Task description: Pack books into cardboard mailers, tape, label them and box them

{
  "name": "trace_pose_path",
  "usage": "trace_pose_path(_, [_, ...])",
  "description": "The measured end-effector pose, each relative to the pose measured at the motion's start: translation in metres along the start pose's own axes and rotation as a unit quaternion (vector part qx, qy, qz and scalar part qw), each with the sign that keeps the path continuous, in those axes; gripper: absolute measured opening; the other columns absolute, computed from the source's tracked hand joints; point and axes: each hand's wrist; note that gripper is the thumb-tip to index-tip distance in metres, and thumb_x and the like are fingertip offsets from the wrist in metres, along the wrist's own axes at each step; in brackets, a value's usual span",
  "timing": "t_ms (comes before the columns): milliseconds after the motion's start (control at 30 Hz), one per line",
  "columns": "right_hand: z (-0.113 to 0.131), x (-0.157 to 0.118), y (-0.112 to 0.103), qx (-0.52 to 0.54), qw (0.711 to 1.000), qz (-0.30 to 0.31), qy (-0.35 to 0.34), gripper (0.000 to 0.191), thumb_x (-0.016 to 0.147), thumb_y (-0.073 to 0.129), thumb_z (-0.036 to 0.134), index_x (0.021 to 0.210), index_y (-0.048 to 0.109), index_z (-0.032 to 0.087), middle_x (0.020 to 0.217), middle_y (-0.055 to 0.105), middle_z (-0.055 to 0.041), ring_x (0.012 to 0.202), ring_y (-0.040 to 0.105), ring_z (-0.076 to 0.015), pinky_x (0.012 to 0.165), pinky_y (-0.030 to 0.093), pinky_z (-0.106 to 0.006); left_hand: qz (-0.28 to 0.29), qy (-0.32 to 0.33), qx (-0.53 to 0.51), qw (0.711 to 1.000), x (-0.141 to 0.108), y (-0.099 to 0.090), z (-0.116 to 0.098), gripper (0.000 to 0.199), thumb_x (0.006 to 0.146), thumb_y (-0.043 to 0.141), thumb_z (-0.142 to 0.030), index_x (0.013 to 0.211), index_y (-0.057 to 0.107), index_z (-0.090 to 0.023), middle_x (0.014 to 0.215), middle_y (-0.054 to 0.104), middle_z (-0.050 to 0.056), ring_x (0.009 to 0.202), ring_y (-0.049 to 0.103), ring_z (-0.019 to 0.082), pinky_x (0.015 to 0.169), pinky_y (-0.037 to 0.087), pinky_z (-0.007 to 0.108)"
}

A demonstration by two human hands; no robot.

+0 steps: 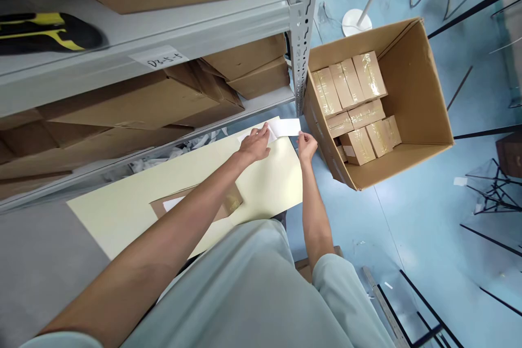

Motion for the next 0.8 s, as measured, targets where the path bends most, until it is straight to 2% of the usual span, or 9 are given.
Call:
trace_pose_path(100, [-0.007,-0.003,-0.012,0.027,0.998,-0.052,0.036,0.036,0.096,0.064,0.046,0.086,0.074,0.013,0.076,0.076,-0.0056,0.066,0.072,-0.0169,0.065,0.057,-0.026,0.004,-0.014,-0.017,1.0,0.004,0.0,0.0,0.079,0.082,0.079,-0.026,0.155,0.052,-0.018,0.181,0.025,0.015,0.156,0.035,0.043,0.119,0.047,0.06])
trace_pose_path(233, [-0.012,-0.016,-0.038,0.049,0.985,-0.15,0.075,0.044,0.097,0.061,0.054,0.091,0.074,0.011,0.08,0.076,-0.0099,0.069,0.074,-0.0199,0.063,0.06,-0.029,0.01,-0.015,-0.02,1.0,0.007,0.001,0.001,0.082,0.081,0.079,-0.028,0.157,0.05,-0.015,0.182,0.022,0.017,0.157,0.035,0.043,0.117,0.05,0.057])
trace_pose_path(333, [-0.005,-0.04,-0.056,0.044,0.978,-0.2,0.04,0.053,0.101,0.052,0.059,0.101,0.074,0.011,0.086,0.076,-0.0121,0.072,0.074,-0.0214,0.067,0.061,-0.032,-0.01,-0.008,-0.077,0.997,-0.002,-0.003,-0.004,0.077,0.082,0.079,-0.036,0.152,0.055,-0.016,0.181,0.024,0.018,0.159,0.038,0.041,0.121,0.048,0.052])
trace_pose_path(433, [0.013,-0.077,-0.066,0.007,0.981,-0.188,-0.048,0.053,0.105,0.045,0.057,0.11,0.074,0.013,0.094,0.076,-0.0121,0.079,0.074,-0.0212,0.078,0.062,-0.034,-0.048,0.005,-0.189,0.981,-0.034,-0.007,-0.016,0.07,0.087,0.075,-0.046,0.146,0.061,-0.011,0.173,0.04,0.023,0.158,0.043,0.04,0.129,0.038,0.05])
trace_pose_path(500, [0.029,-0.109,-0.064,-0.045,0.981,-0.144,-0.126,0.049,0.107,0.044,0.054,0.11,0.075,0.016,0.1,0.076,-0.0117,0.086,0.074,-0.0216,0.085,0.061,-0.034,-0.064,0.026,-0.303,0.95,-0.069,-0.008,-0.026,0.064,0.093,0.068,-0.056,0.14,0.067,-0.012,0.161,0.057,0.022,0.152,0.052,0.038,0.127,0.04,0.049])
trace_pose_path(600, [0.054,-0.164,-0.051,-0.145,0.958,-0.003,-0.248,0.039,0.11,0.045,0.045,0.108,0.077,0.021,0.104,0.075,-0.0113,0.093,0.072,-0.0229,0.091,0.059,-0.035,-0.06,0.055,-0.499,0.863,-0.134,-0.006,-0.035,0.066,0.09,0.065,-0.074,0.125,0.074,-0.018,0.139,0.074,0.017,0.133,0.067,0.033,0.116,0.051,0.045])
trace_pose_path(667, [0.066,-0.203,-0.035,-0.21,0.918,0.107,-0.318,0.036,0.111,0.045,0.035,0.108,0.078,0.023,0.102,0.076,-0.0116,0.095,0.072,-0.0246,0.093,0.059,-0.037,-0.076,0.034,-0.584,0.807,-0.178,-0.003,-0.032,0.066,0.083,0.07,-0.079,0.11,0.075,-0.019,0.121,0.079,0.014,0.115,0.073,0.03,0.104,0.057,0.041])
trace_pose_path(700, [0.071,-0.223,-0.026,-0.24,0.893,0.154,-0.348,0.035,0.111,0.045,0.032,0.107,0.079,0.024,0.101,0.076,-0.0118,0.096,0.072,-0.0255,0.094,0.059,-0.038,-0.094,0.009,-0.607,0.789,-0.199,-0.002,-0.027,0.064,0.081,0.072,-0.08,0.101,0.074,-0.019,0.109,0.08,0.011,0.104,0.074,0.027,0.096,0.059,0.038])
trace_pose_path(800, [0.083,-0.28,-0.003,-0.305,0.822,0.247,-0.414,0.036,0.111,0.045,0.027,0.109,0.081,0.027,0.103,0.078,-0.0106,0.098,0.073,-0.0267,0.094,0.06,-0.04,-0.174,-0.077,-0.605,0.773,-0.254,0.003,0.002,0.058,0.081,0.073,-0.078,0.077,0.064,-0.021,0.072,0.067,0.001,0.073,0.065,0.019,0.07,0.055,0.03])
Point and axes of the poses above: each hand's wrist, its own x-axis towards the middle knuckle, its own y-axis out of the palm, z = x × y
